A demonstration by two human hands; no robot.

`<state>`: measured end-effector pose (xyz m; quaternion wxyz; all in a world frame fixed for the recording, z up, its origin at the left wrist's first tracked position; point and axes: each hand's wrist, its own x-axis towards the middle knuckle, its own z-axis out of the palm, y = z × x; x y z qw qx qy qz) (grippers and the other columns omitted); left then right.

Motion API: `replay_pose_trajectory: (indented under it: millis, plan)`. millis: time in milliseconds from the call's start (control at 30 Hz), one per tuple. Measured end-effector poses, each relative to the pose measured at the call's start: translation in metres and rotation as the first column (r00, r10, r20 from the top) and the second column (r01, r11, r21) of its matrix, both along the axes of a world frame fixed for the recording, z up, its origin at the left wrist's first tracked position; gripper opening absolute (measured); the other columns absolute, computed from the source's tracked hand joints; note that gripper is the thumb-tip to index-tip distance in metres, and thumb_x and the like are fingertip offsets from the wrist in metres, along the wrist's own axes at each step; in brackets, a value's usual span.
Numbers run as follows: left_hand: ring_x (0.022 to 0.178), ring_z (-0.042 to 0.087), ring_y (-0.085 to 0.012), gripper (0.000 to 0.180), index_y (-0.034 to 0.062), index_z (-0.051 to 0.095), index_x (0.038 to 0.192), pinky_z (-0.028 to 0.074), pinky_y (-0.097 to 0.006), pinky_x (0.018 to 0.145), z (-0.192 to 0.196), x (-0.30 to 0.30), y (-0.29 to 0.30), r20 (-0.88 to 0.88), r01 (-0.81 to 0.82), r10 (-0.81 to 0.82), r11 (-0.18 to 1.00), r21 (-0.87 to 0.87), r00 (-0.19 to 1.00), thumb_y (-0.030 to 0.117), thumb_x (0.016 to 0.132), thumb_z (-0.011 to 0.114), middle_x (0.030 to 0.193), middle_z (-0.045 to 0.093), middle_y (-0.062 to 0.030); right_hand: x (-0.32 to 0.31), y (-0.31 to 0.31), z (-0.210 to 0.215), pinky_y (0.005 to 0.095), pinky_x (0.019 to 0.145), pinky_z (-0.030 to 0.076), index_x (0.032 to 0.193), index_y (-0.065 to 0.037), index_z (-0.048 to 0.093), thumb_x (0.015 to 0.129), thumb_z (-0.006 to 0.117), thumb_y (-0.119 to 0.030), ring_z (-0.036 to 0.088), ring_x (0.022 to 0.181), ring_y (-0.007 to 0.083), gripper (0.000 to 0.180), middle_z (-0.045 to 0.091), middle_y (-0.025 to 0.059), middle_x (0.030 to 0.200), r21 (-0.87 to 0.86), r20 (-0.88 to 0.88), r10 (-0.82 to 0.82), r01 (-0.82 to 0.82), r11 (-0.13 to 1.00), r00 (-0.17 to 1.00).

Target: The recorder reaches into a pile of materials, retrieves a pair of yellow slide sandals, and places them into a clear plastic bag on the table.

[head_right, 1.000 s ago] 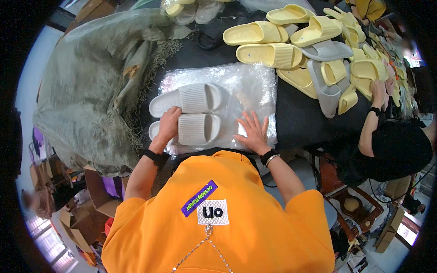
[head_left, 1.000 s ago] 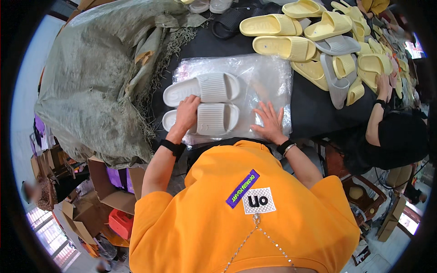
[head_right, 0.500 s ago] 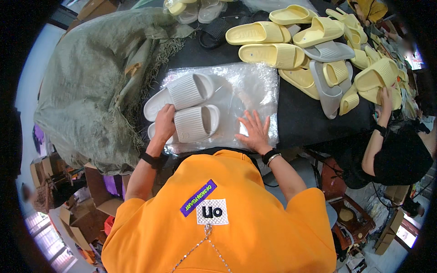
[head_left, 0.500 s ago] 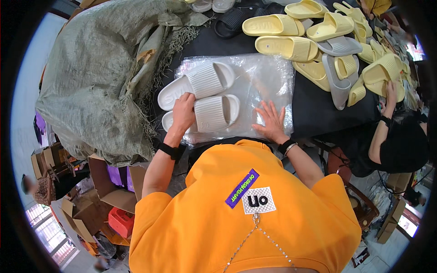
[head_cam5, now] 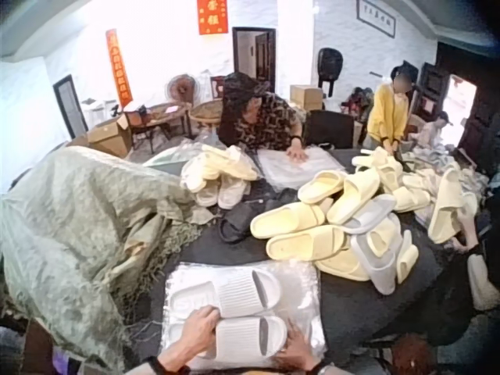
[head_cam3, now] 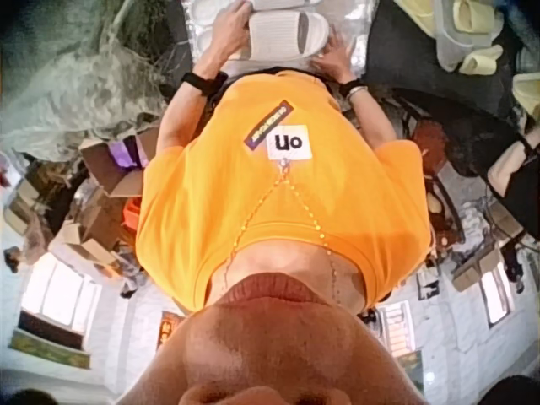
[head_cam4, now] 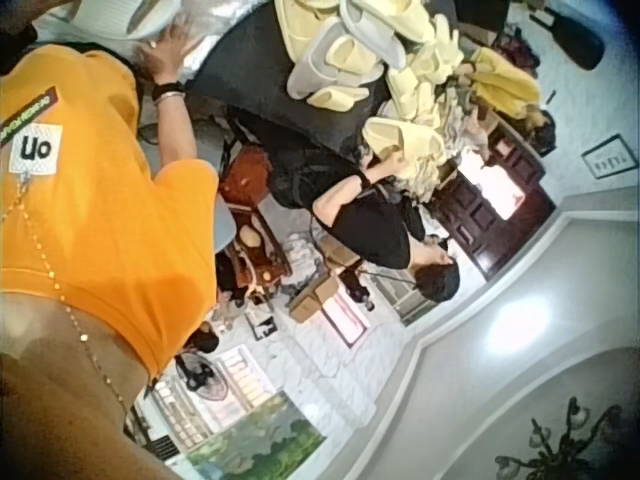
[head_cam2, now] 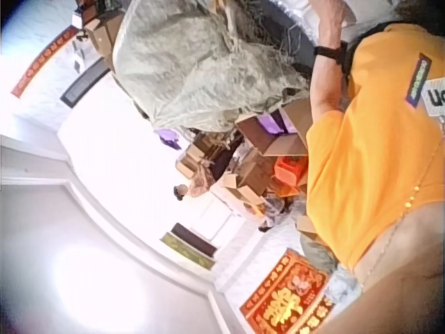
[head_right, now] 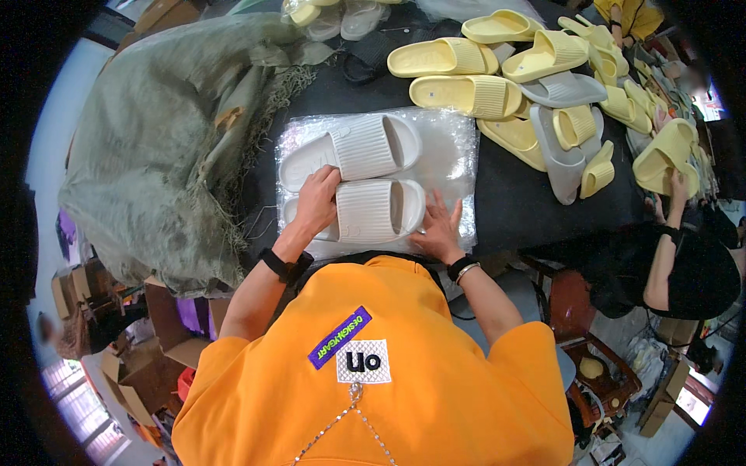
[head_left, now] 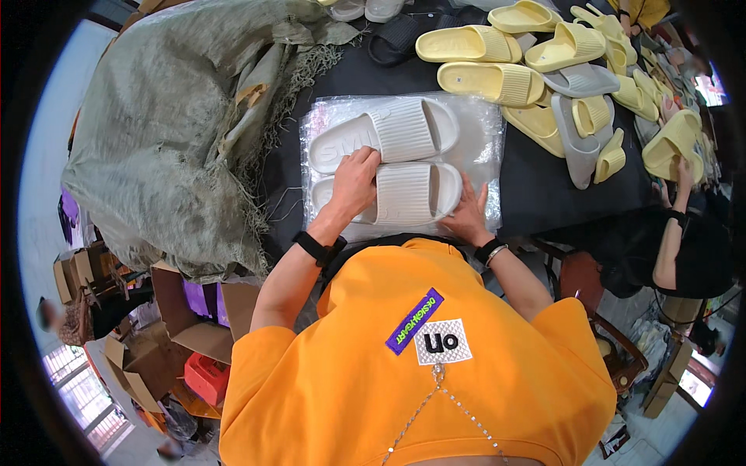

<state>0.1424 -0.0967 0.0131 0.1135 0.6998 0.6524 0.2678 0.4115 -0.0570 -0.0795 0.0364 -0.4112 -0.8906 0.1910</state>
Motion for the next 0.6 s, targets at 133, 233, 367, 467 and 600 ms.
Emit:
replay_pose_trajectory:
  millis: [133,233,367,467,600]
  plan:
    - [0.081,0.051,-0.0304,0.020,0.0044,0.051,0.086,0.039,-0.039,0.068,-0.008,0.008,0.006,0.026,0.033,-0.032,0.999,-0.042,0.999,-0.001,0.067,0.053,0.083,0.050,-0.0106,0.000,-0.001,0.001,0.0614,0.101,-0.006,0.130,-0.022,0.040,0.070,0.060,-0.048,0.010,0.135,0.0240,0.069,0.025,0.0005,0.143,-0.007,-0.025,-0.008,0.008,1.000,1.000]
    - [0.083,0.052,-0.0313,0.021,0.0045,0.051,0.089,0.040,-0.040,0.069,-0.024,0.013,0.005,-0.022,0.046,-0.049,0.992,-0.120,0.999,0.000,0.069,0.051,0.085,0.052,-0.0110,-0.001,0.001,0.000,0.0622,0.101,-0.004,0.130,-0.019,0.041,0.070,0.060,-0.046,0.012,0.134,0.0246,0.068,0.026,0.0017,0.142,0.022,0.056,-0.002,0.001,1.000,0.998]
    - [0.086,0.052,-0.0323,0.025,0.0045,0.051,0.095,0.041,-0.041,0.070,-0.038,0.010,-0.001,-0.028,0.055,-0.061,0.986,-0.157,0.998,0.000,0.070,0.050,0.089,0.053,-0.0117,-0.003,0.000,0.002,0.0629,0.100,-0.002,0.129,-0.016,0.041,0.070,0.061,-0.044,0.013,0.134,0.0251,0.068,0.026,0.0023,0.142,0.001,0.049,-0.017,0.017,1.000,0.999]
    - [0.087,0.052,-0.0327,0.025,0.0047,0.051,0.094,0.041,-0.041,0.071,-0.036,0.009,0.001,-0.017,0.067,-0.071,0.980,-0.189,0.997,0.000,0.070,0.049,0.091,0.053,-0.0126,-0.003,0.000,0.004,0.0626,0.100,-0.003,0.128,-0.013,0.041,0.070,0.062,-0.043,0.012,0.134,0.0251,0.068,0.026,0.0024,0.142,0.005,0.016,-0.018,0.017,1.000,1.000]
    - [0.090,0.050,-0.0311,0.027,0.0058,0.052,0.095,0.040,-0.040,0.074,-0.035,0.010,0.000,-0.018,0.061,-0.066,0.973,-0.223,0.998,0.000,0.069,0.051,0.092,0.053,-0.0113,-0.003,-0.001,0.006,0.0620,0.100,-0.004,0.129,-0.013,0.040,0.070,0.061,-0.042,0.012,0.134,0.0247,0.068,0.025,0.0021,0.142,-0.009,0.017,-0.015,0.015,1.000,1.000]
